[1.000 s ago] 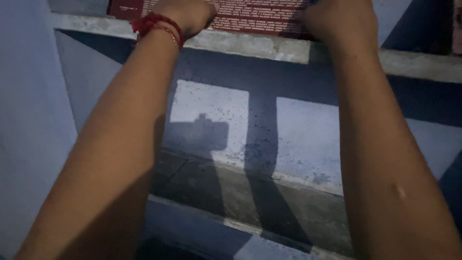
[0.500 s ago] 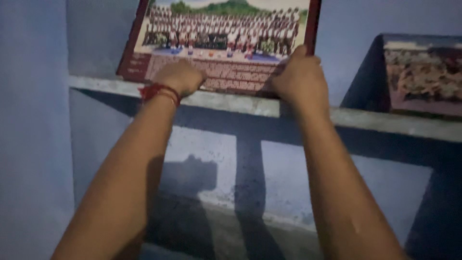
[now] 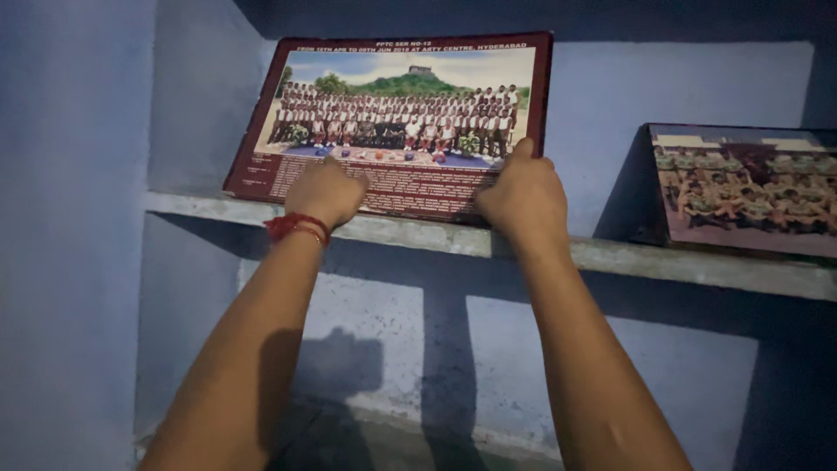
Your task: The person picks up framed photographs, a book, and a small box from a bed and arranges them on a wall-mounted shelf.
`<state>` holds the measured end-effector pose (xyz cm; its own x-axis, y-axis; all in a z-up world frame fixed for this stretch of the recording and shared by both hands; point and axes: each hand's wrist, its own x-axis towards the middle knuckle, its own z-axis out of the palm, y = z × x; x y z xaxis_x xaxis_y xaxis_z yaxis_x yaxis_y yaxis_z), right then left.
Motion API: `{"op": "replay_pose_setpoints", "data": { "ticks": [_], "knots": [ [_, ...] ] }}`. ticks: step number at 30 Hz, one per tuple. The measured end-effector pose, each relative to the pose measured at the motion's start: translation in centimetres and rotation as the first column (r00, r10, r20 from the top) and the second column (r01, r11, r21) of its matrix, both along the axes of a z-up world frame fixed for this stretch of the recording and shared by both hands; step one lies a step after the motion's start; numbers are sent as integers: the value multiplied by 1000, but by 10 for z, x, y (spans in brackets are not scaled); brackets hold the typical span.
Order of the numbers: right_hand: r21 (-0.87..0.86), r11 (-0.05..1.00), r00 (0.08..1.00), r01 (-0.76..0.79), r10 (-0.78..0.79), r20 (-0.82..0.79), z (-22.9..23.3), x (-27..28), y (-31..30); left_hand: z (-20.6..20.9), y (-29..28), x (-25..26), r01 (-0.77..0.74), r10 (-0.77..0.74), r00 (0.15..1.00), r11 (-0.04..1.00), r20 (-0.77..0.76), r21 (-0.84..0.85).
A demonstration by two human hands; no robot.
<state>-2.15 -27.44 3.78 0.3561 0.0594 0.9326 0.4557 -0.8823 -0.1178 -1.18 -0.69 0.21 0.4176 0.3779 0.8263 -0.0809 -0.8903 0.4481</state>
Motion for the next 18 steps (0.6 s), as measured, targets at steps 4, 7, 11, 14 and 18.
{"op": "replay_pose_setpoints", "data": {
  "ticks": [4,7,11,14,18],
  "knots": [
    [23,1000,999,17,-16,-49,0,-5,3,-7,1,1,104,-115,988,989,98,108],
    [12,1000,999,21,-21,-28,-1,-7,1,-3,-8,-15,104,-104,978,994,-181,-10],
    [20,1000,1000,-19,20,-24,0,-6,-1,-1,-15,-25,69,-66,976,998,-207,6],
    [-13,997,997,-78,78,-4,2,2,-14,-2,-22,-17,49,-54,980,998,-194,-34],
    [-85,987,990,-137,139,12,3,23,-33,-4,-35,2,18,-23,995,999,-102,-49]
  ]
}}
